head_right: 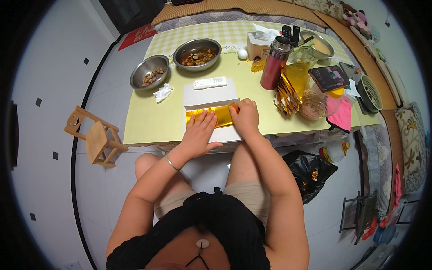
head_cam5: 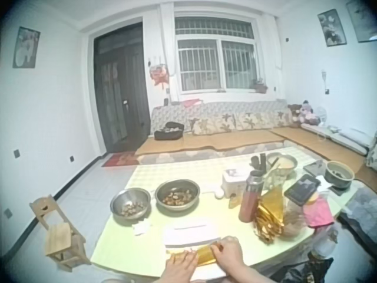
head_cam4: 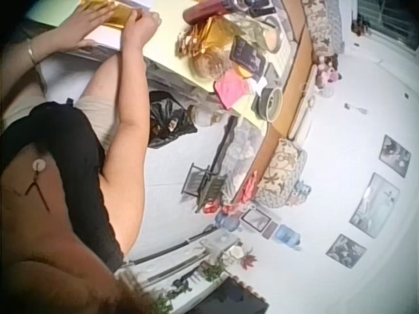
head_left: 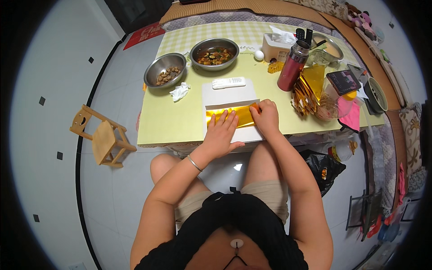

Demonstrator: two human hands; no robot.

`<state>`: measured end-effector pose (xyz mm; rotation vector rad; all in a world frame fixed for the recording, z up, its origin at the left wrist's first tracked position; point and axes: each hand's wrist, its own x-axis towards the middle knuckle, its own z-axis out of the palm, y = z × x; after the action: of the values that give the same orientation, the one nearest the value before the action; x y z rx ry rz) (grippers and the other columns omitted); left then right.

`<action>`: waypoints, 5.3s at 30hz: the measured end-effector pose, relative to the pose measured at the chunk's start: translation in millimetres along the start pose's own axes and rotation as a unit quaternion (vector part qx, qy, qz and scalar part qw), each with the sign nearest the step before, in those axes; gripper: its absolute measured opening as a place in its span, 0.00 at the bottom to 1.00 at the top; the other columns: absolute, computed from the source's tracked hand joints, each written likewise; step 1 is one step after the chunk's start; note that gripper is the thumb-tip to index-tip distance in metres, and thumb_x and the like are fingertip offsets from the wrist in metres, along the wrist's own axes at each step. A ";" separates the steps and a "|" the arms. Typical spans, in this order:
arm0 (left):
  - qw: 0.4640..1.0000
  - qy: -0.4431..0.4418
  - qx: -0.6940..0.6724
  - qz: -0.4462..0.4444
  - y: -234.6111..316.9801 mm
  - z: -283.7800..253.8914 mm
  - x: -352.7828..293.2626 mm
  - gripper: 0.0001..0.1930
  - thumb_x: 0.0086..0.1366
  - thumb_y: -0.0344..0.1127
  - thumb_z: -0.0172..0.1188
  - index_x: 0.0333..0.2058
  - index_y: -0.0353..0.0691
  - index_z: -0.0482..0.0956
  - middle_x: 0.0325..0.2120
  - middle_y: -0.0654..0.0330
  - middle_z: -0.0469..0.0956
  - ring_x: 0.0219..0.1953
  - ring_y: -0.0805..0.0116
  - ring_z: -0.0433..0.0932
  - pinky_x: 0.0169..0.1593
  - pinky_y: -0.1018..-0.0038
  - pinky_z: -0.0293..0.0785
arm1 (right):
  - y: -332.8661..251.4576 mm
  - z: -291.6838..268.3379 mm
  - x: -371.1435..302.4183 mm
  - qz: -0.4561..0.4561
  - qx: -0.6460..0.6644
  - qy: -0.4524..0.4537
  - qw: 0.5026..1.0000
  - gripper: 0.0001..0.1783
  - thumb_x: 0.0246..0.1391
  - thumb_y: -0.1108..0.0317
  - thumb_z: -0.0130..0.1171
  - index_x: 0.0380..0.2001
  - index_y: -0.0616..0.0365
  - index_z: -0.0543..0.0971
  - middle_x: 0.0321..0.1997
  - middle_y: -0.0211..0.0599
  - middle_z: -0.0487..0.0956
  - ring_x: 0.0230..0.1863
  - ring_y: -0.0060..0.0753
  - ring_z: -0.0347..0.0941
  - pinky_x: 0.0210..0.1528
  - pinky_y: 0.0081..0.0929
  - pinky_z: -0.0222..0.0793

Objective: The person sits on the floor and folds multiple sheets of gold-colored paper into triangular shapes using a white rectangular board as a guide. They repeatedly fold the paper in half and then fold the corners to create a pointed shape, stacking the finished items on the table.

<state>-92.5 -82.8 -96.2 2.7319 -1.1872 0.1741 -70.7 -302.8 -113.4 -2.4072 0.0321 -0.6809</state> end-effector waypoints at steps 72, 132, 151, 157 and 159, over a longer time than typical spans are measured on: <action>0.927 0.247 -0.162 -0.232 17.6 18.4 35.8 0.10 0.51 0.31 0.68 0.18 0.33 0.78 0.23 0.49 0.74 0.30 0.50 0.75 0.36 0.57 0.71 | -18.4 -16.6 18.6 -0.116 0.008 -0.123 0.986 0.14 0.53 0.64 0.67 0.42 0.59 0.83 0.42 0.43 0.82 0.46 0.49 0.76 0.51 0.41 0.72; 0.980 0.149 -0.067 0.115 -37.1 -28.0 -61.2 0.21 0.48 0.31 0.69 0.44 0.40 0.81 0.45 0.54 0.78 0.46 0.51 0.76 0.55 0.56 0.72 | -0.1 -31.6 -17.0 -0.261 0.147 -0.346 0.889 0.18 0.57 0.61 0.64 0.50 0.47 0.85 0.70 0.45 0.70 0.76 0.55 0.56 0.77 0.57 0.42; 0.925 0.214 -0.278 -0.144 -57.2 -0.9 -28.3 0.17 0.57 0.31 0.68 0.46 0.36 0.81 0.26 0.59 0.80 0.34 0.58 0.77 0.40 0.63 0.74 | -68.8 22.0 -64.8 -0.083 0.117 -0.053 0.988 0.10 0.50 0.69 0.67 0.26 0.65 0.77 0.55 0.57 0.78 0.57 0.58 0.72 0.67 0.53 0.62; 0.948 0.218 -0.192 -0.132 -52.8 3.5 -21.9 0.20 0.57 0.31 0.68 0.49 0.36 0.81 0.26 0.58 0.78 0.34 0.56 0.75 0.41 0.61 0.72 | -69.0 23.4 -66.1 -0.081 0.115 -0.044 0.989 0.11 0.48 0.71 0.67 0.23 0.63 0.74 0.56 0.61 0.77 0.57 0.60 0.72 0.67 0.55 0.61; 0.952 0.214 -0.176 -0.131 -53.2 3.5 -20.9 0.20 0.56 0.31 0.69 0.49 0.37 0.80 0.26 0.58 0.78 0.34 0.55 0.75 0.42 0.61 0.72 | -69.2 23.1 -66.4 -0.084 0.111 -0.045 0.989 0.10 0.48 0.72 0.67 0.24 0.63 0.74 0.57 0.60 0.76 0.58 0.60 0.71 0.67 0.55 0.60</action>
<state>-67.6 -32.7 -108.3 2.3427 -0.6573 0.4468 -126.9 -222.0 -119.5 -2.2391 -0.2729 -0.6144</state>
